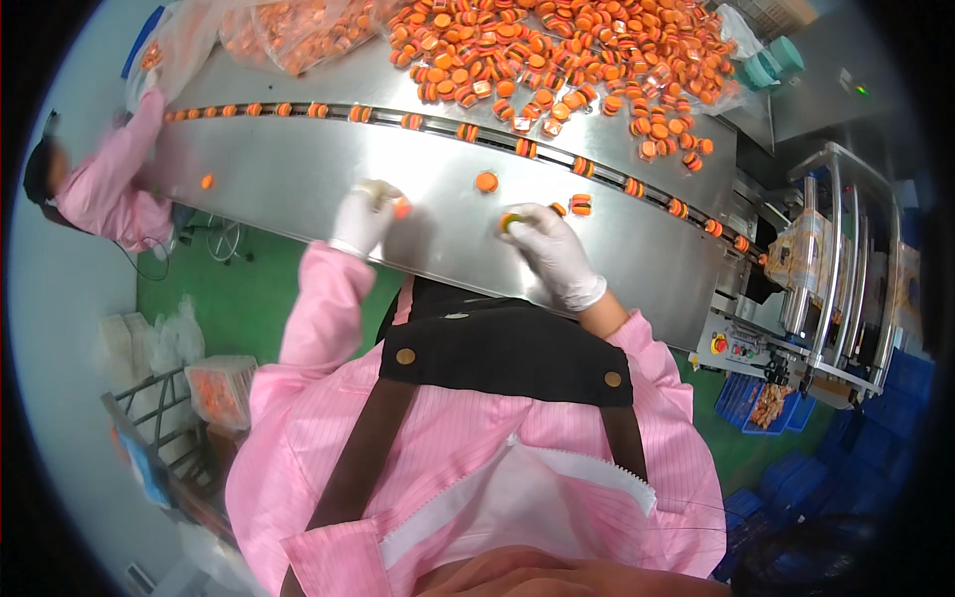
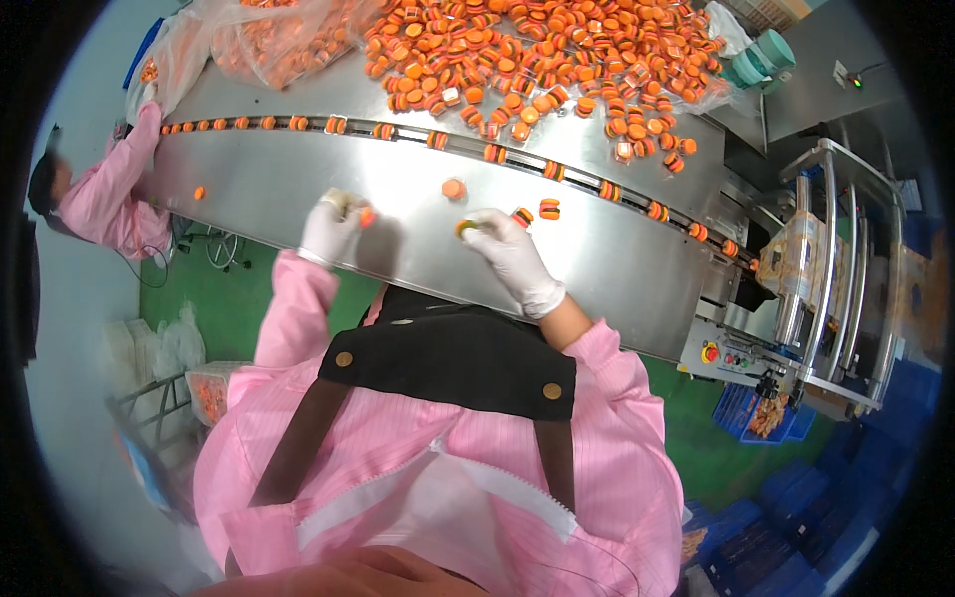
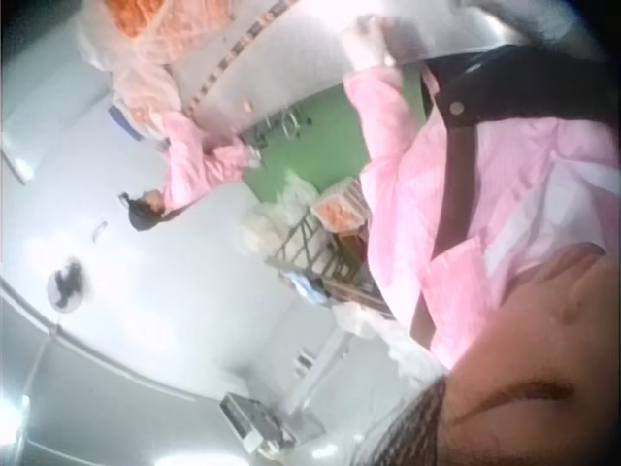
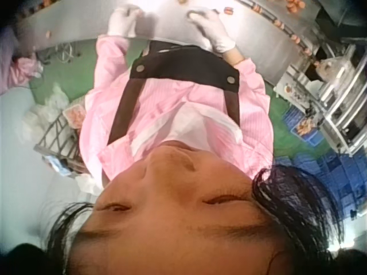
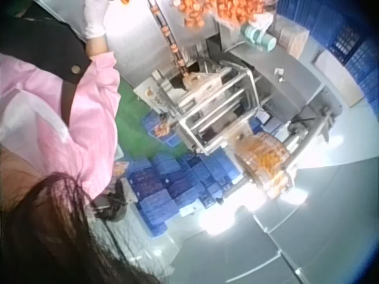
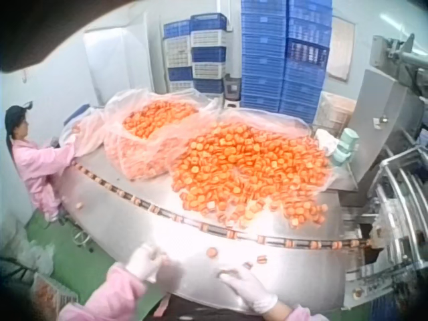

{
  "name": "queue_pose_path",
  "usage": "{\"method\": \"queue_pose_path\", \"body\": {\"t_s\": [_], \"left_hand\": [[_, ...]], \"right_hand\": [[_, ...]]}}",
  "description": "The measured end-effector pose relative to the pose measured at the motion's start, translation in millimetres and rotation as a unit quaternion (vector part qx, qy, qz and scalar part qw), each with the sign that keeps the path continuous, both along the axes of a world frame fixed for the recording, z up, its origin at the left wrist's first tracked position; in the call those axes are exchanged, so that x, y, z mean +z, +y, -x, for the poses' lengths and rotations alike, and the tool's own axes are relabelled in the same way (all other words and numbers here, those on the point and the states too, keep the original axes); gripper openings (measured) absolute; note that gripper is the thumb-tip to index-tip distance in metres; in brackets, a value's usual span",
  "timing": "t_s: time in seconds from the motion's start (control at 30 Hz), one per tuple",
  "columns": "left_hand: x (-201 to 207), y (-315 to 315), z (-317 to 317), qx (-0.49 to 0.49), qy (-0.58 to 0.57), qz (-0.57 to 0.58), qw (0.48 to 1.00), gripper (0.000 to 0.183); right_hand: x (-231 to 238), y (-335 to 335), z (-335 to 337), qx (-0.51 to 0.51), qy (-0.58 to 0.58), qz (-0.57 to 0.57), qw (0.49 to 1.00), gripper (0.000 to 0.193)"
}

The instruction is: The person stands at a stainless steel workstation in a factory, wearing a pink uniform and gloves. They pick up small, round, orange and black striped candies from a large pile and place them one by one onto a moving conveyor belt. Another worker is visible in the background performing a similar task.

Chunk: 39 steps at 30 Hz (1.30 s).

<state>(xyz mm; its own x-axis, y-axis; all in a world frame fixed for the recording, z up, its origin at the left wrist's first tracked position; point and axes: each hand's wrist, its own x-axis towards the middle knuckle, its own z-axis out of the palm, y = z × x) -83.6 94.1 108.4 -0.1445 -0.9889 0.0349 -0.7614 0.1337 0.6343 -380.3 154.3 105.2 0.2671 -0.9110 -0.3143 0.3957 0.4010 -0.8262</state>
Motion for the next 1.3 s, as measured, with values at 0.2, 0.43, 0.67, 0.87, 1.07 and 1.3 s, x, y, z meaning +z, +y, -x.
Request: {"method": "queue_pose_path", "body": {"t_s": [0.2, 0.43, 0.67, 0.87, 1.07, 1.3], "left_hand": [[-2, 31, 107, 0.016, 0.012, -0.015, 1.0, 0.012], [-7, 41, 126, -0.008, 0.035, -0.109, 0.993, 0.023], [-10, 47, 126, -0.095, 0.104, -0.058, 0.988, 0.038], [-7, 55, 129, -0.113, 0.08, -0.057, 0.989, 0.045], [0, 59, 134, -0.132, 0.056, -0.005, 0.99, 0.042], [6, 62, 136, -0.15, 0.051, -0.003, 0.987, 0.051]], "right_hand": [[7, 6, -32, 0.023, -0.046, -0.009, 0.999, 0.026], [-8, 16, -26, -0.042, 0.012, -0.04, 0.998, 0.026], [-9, 15, -24, -0.07, 0.017, -0.028, 0.997, 0.018], [-19, 18, -22, -0.105, 0.009, -0.018, 0.994, 0.011], [-12, 18, -19, -0.095, 0.107, -0.043, 0.989, 0.012], [-25, 20, -19, -0.123, 0.044, -0.01, 0.991, 0.022]]}}
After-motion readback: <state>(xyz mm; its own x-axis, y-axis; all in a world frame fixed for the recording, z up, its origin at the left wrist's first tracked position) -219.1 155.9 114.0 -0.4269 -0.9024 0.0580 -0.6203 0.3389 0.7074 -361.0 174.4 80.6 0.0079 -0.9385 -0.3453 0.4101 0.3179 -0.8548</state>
